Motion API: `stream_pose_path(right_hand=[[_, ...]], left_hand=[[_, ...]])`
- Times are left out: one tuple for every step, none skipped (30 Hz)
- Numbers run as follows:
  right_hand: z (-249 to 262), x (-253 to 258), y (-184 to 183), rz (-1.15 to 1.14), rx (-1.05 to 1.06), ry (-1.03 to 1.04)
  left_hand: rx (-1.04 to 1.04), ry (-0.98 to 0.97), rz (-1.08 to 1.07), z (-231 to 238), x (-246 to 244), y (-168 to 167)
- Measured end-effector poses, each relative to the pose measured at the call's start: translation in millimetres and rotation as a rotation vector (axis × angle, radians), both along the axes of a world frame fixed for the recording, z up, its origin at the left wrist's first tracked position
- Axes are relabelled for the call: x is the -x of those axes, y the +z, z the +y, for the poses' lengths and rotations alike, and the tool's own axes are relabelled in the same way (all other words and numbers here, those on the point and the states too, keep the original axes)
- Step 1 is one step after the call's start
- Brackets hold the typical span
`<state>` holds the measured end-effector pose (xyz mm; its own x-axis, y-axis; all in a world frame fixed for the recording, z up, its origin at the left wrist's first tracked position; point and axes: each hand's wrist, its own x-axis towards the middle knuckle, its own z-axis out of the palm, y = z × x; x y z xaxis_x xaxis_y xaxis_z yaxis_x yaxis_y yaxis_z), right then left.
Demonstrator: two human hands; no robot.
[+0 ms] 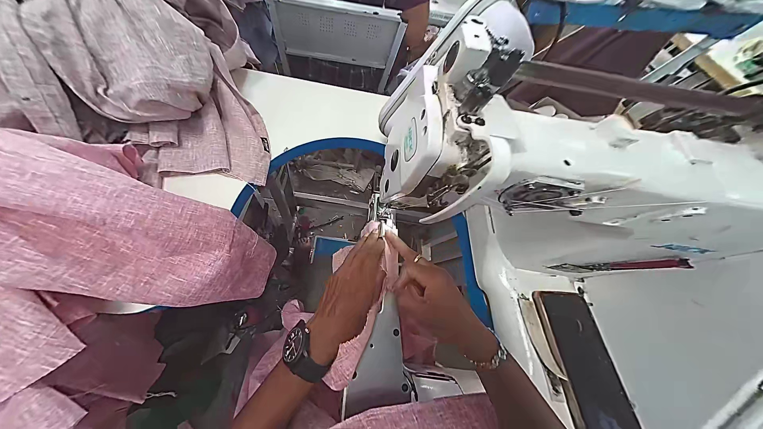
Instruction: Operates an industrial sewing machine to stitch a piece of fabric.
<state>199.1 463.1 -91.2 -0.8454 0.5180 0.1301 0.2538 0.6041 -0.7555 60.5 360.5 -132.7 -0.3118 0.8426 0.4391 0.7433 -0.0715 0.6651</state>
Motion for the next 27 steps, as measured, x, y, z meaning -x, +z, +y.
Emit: stream_pose_path(right_hand=[[-1,6,-7,0.079,0.156,-0.041],[-3,16,-12,0.156,0.268,-0.083],[-5,25,-17,0.202,0.285,-0.122],[-9,30,-20,0.207,0.225,-0.154],[-12,34,-21,0.193,0.134,-0.182],[-15,34,-22,0.163,0.02,-0.208],[-18,33,-21,0.14,-0.097,-0.237],[-22,30,-20,0.148,-0.172,-0.277],[-24,27,-18,0.163,-0.146,-0.301],[-24,24,-17,0.172,-0.057,-0.305],[-22,22,-16,0.183,0.033,-0.293],[-18,23,-15,0.19,0.09,-0.28],[-15,25,-15,0.191,0.105,-0.27],[-14,27,-15,0.184,0.094,-0.271],[-13,29,-15,0.176,0.069,-0.275],[-12,31,-15,0.17,0.034,-0.28],[-12,32,-16,0.163,0.0,-0.288],[-15,31,-17,0.153,-0.027,-0.298],[-17,31,-18,0.152,-0.044,-0.302],[-17,31,-18,0.156,-0.052,-0.296],[-16,30,-18,0.159,-0.052,-0.291],[-16,29,-18,0.158,-0.044,-0.287],[-16,29,-18,0.157,-0.043,-0.291],[-16,30,-18,0.15,-0.059,-0.297],[-17,31,-19,0.147,-0.092,-0.306],[-19,32,-20,0.137,-0.139,-0.32],[-23,35,-21,0.128,-0.199,-0.341]], left_hand=[[-0.006,-0.029,-0.056,-3,0,2],[-0.029,-0.041,-0.073,-3,2,2],[-0.05,-0.044,-0.069,0,3,2],[-0.066,-0.038,-0.055,2,4,1],[-0.075,-0.029,-0.041,5,3,0],[-0.078,-0.02,-0.037,7,3,-1],[-0.078,-0.009,-0.039,8,1,-2],[-0.076,0.005,-0.038,7,-1,-1],[-0.079,0.017,-0.03,7,-2,-1],[-0.082,0.029,-0.023,6,-4,-2],[-0.085,0.041,-0.021,7,-6,-3],[-0.085,0.048,-0.025,8,-6,-3],[-0.084,0.048,-0.031,9,-5,-3],[-0.085,0.048,-0.034,9,-4,-4],[-0.093,0.057,-0.026,11,-4,-4],[-0.109,0.067,-0.016,14,-2,-4],[-0.118,0.069,-0.01,15,-2,-4],[-0.118,0.059,-0.014,13,-1,-5],[-0.114,0.042,-0.026,12,-1,-5],[-0.11,0.029,-0.036,11,0,-5],[-0.112,0.026,-0.037,11,0,-5],[-0.116,0.029,-0.032,10,0,-6],[-0.116,0.031,-0.025,11,0,-5],[-0.114,0.033,-0.017,12,1,-5],[-0.113,0.035,-0.012,14,1,-6],[-0.119,0.036,-0.016,15,2,-7],[-0.127,0.035,-0.026,17,4,-8]])
